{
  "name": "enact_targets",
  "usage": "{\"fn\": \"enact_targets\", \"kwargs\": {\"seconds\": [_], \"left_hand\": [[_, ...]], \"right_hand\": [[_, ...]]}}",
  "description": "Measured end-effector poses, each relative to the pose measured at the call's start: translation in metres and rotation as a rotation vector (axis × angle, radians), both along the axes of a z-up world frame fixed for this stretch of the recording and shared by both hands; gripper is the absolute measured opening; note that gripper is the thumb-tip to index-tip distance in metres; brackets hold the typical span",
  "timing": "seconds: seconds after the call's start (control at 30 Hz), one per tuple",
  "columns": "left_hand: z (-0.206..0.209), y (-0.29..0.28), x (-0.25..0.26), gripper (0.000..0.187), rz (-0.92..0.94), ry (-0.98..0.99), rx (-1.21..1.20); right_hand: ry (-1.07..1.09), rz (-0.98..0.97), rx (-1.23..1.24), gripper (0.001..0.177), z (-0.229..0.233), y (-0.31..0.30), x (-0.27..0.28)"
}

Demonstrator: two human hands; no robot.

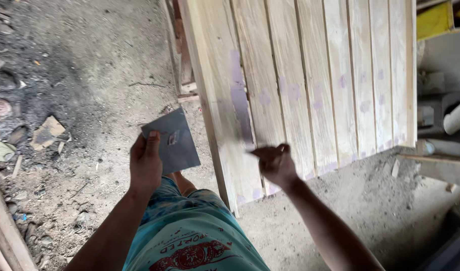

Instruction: The person uses a putty knife to scoop a pinkish filler from a can and applies it to gaps between wooden slats on a large board. They smooth the filler into the gaps and continue this process across multiple sections of the board.

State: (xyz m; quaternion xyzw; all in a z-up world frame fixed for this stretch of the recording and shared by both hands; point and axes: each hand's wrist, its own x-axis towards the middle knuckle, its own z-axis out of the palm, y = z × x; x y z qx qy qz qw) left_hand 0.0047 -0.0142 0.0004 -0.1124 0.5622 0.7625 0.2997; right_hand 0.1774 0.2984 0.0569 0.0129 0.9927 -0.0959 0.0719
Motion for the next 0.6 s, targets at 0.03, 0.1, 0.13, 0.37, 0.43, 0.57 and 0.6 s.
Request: {"fn": "enact_targets", "kwargs": {"seconds": [0.03,0.1,0.13,0.37,0.43,0.57,0.6], "left_hand": [[0.002,0.000,0.001,0.028,-0.002,-0.012,0.025],[0.004,0.004,0.004,0.028,-0.006,-0.029,0.060],[0.004,0.008,0.005,0.028,-0.007,-0.036,0.069],[0.006,-0.007,0.011,0.029,-0.033,-0.087,-0.083],[0.007,-0.017,0.013,0.029,0.001,-0.044,-0.057],[0.013,-0.022,0.013,0.025,0.108,-0.094,-0.010],[0.015,-0.019,0.010,0.023,0.121,-0.089,0.006]], "right_hand": [[0.054,-0.025,-0.054,0.049,0.003,0.012,-0.025],[0.446,0.134,0.088,0.048,0.002,0.041,-0.089],[0.376,0.077,-0.046,0.053,0.000,0.056,-0.120],[0.095,-0.123,0.023,0.043,-0.042,0.077,-0.250],[0.125,-0.096,0.091,0.041,-0.045,0.065,-0.233],[0.169,0.058,0.115,0.045,-0.038,0.032,-0.162],[0.178,0.051,0.034,0.042,-0.035,0.022,-0.141]]}}
